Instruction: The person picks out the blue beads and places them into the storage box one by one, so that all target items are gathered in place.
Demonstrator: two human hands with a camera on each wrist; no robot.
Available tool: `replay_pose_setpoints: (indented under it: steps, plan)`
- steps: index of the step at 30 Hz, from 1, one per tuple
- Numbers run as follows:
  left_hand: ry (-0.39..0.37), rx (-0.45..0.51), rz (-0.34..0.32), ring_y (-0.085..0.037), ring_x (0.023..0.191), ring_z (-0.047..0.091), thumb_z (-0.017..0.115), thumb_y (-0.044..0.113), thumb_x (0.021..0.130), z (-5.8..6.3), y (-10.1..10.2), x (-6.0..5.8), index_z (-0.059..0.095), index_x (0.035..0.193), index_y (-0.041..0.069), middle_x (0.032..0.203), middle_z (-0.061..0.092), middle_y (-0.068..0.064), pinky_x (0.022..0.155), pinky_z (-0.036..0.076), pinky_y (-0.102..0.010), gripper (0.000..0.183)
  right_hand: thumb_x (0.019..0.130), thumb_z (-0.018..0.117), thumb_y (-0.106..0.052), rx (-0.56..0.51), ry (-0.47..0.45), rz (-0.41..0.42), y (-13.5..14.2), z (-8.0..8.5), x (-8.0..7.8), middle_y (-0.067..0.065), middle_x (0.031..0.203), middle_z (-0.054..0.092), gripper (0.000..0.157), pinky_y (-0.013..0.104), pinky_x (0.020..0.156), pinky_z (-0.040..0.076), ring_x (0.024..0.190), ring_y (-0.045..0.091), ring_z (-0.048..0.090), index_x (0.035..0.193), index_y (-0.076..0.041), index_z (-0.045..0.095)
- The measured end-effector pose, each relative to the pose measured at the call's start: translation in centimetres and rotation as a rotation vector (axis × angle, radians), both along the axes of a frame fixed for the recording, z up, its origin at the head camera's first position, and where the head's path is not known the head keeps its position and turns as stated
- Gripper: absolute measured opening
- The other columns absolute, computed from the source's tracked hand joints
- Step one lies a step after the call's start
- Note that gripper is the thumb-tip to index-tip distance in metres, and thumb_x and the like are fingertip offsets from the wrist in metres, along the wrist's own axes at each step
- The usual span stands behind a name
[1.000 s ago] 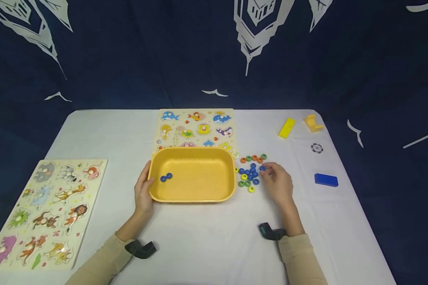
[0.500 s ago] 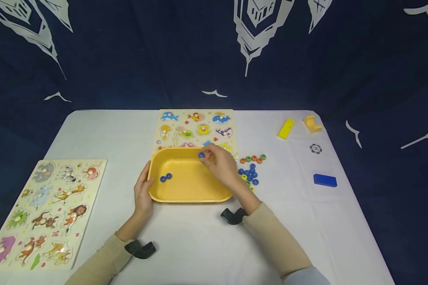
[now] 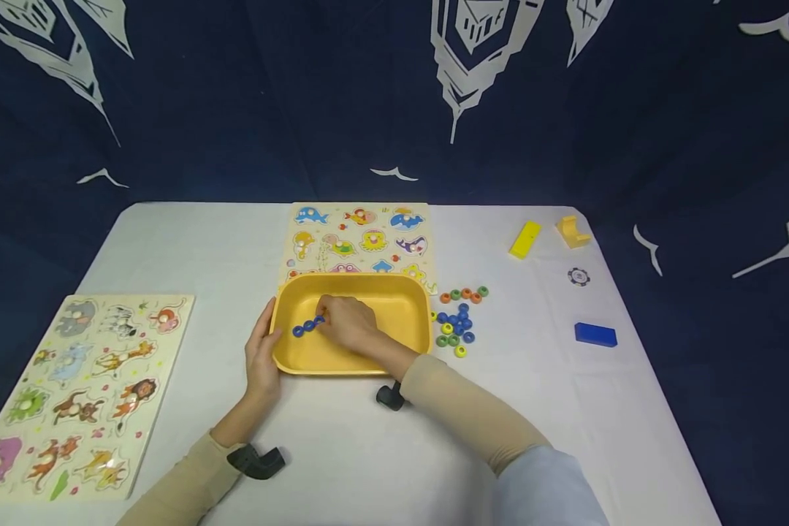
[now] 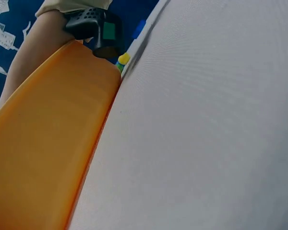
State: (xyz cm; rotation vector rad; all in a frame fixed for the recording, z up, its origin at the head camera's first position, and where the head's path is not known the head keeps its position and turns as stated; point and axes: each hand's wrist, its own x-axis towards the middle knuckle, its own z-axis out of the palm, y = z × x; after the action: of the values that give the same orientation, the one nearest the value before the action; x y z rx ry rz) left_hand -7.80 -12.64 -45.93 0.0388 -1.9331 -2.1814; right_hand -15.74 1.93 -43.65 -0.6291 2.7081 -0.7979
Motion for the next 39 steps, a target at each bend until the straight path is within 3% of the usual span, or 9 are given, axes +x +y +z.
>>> replay_pose_setpoints:
  steps: [8, 14, 21, 24, 25, 27, 31, 33, 39]
  plan:
    - [-0.005, 0.012, 0.013, -0.017, 0.135, 0.019, 0.029, -0.006, 0.085, 0.4, 0.1, 0.1, 0.024, 0.138, -0.001, 0.146, 0.021, -0.013, 0.107, 0.022, -0.013, 0.053, 0.077, 0.064, -0.016, -0.051, 0.012, 0.044, -0.2, -0.3, 0.0, -0.004, 0.076, 0.061, 0.034, 0.018, 0.06, 0.044, 0.068, 0.008, 0.053, 0.111, -0.01, 0.061]
    - [-0.013, 0.016, -0.002, -0.016, 0.135, 0.019, 0.029, -0.005, 0.086, 0.1, 0.3, 0.1, 0.024, 0.139, 0.0, 0.146, 0.021, -0.013, 0.107, 0.023, -0.015, 0.053, 0.078, 0.065, -0.019, -0.185, 0.101, -0.03, 1.9, 0.9, 1.1, -0.007, 0.083, 0.063, 0.036, 0.021, 0.055, 0.043, 0.064, 0.008, 0.051, 0.113, -0.015, 0.06]
    - [-0.018, -0.001, -0.007, -0.013, 0.134, 0.02, 0.029, -0.004, 0.087, 0.1, 0.3, 0.1, 0.023, 0.139, 0.002, 0.147, 0.021, -0.01, 0.107, 0.022, -0.014, 0.053, 0.076, 0.069, -0.019, -0.408, 0.304, -0.142, 8.9, 1.4, 3.0, -0.006, 0.078, 0.059, 0.029, 0.018, 0.046, 0.034, 0.057, 0.008, 0.041, 0.103, -0.013, 0.064]
    - [-0.024, -0.011, -0.004, -0.012, 0.134, 0.019, 0.029, -0.003, 0.087, 0.3, 0.1, 0.1, 0.023, 0.139, 0.003, 0.147, 0.021, -0.009, 0.107, 0.022, -0.014, 0.053, 0.074, 0.07, -0.016, -0.461, 0.333, -0.223, 13.0, 1.1, 3.7, -0.002, 0.078, 0.058, 0.029, 0.018, 0.044, 0.033, 0.056, 0.011, 0.04, 0.102, -0.009, 0.064]
    - [-0.023, -0.012, -0.004, -0.013, 0.134, 0.019, 0.029, -0.003, 0.087, 0.3, 0.1, 0.1, 0.023, 0.139, 0.002, 0.147, 0.021, -0.01, 0.107, 0.022, -0.014, 0.053, 0.075, 0.07, -0.019, -0.469, 0.362, -0.252, 14.6, 0.1, 3.7, -0.004, 0.078, 0.058, 0.03, 0.017, 0.044, 0.033, 0.057, 0.008, 0.04, 0.103, -0.01, 0.064]
    - [-0.021, -0.008, -0.004, -0.014, 0.135, 0.019, 0.029, -0.003, 0.086, 0.4, 0.1, 0.0, 0.023, 0.139, 0.002, 0.147, 0.02, -0.011, 0.107, 0.023, -0.014, 0.053, 0.075, 0.07, -0.021, -0.461, 0.397, -0.328, 17.6, -1.9, 3.6, -0.005, 0.076, 0.057, 0.031, 0.019, 0.041, 0.03, 0.056, 0.008, 0.038, 0.104, -0.013, 0.064]
    - [-0.015, 0.007, -0.01, -0.015, 0.135, 0.019, 0.029, -0.004, 0.087, 0.5, 0.1, 0.1, 0.022, 0.139, 0.001, 0.147, 0.02, -0.012, 0.108, 0.023, -0.017, 0.053, 0.075, 0.07, -0.028, -0.378, 0.387, -0.498, 21.0, -3.8, 4.4, -0.007, 0.073, 0.056, 0.032, 0.021, 0.041, 0.028, 0.056, 0.006, 0.037, 0.105, -0.017, 0.063]
    - [-0.017, 0.008, -0.009, -0.015, 0.135, 0.019, 0.029, -0.003, 0.087, 0.4, 0.1, 0.1, 0.022, 0.139, 0.001, 0.147, 0.02, -0.011, 0.108, 0.023, -0.017, 0.053, 0.075, 0.07, -0.026, -0.334, 0.309, -0.569, 21.3, -3.3, 5.2, -0.003, 0.073, 0.057, 0.032, 0.022, 0.042, 0.03, 0.056, 0.01, 0.038, 0.104, -0.016, 0.063]
    - [-0.009, 0.025, -0.015, -0.015, 0.135, 0.019, 0.029, -0.004, 0.087, -0.9, -0.2, -0.4, 0.024, 0.14, 0.005, 0.147, 0.02, -0.01, 0.107, 0.023, -0.016, 0.053, 0.074, 0.071, -0.027, -0.253, 0.248, -0.613, 21.9, -4.3, 5.7, 0.0, 0.071, 0.058, 0.029, 0.02, 0.04, 0.032, 0.054, 0.012, 0.04, 0.098, -0.012, 0.064]
